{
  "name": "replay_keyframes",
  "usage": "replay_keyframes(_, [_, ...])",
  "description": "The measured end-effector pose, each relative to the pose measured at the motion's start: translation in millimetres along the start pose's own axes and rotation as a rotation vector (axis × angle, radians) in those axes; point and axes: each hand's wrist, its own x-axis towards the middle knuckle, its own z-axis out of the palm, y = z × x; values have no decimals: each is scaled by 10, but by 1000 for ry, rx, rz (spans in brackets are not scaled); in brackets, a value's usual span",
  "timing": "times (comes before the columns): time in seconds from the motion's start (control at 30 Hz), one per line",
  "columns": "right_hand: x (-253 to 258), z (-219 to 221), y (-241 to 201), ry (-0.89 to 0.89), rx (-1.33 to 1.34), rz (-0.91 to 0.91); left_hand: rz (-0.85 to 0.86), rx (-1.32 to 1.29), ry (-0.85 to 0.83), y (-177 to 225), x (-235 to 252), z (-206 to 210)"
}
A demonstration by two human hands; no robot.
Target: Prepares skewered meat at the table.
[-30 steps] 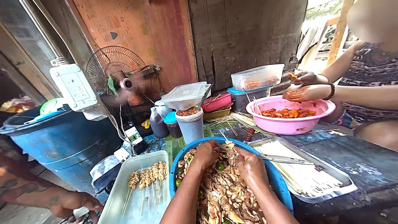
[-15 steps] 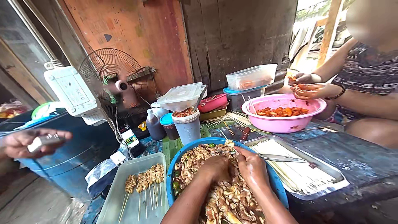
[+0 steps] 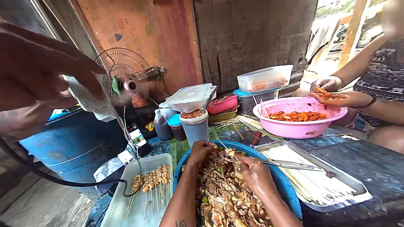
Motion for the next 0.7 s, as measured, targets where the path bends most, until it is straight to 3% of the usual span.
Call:
replay_keyframes(0.2, [-20, 8, -9, -31, -37, 13, -31, -107, 93, 28, -54, 31])
replay_keyframes(0.37, [-8, 8, 7, -54, -40, 6, 96, -47, 77, -3, -31, 29])
replay_keyframes(0.7, [-1, 38, 23, -100, -82, -31, 185, 3, 141, -70, 34, 78])
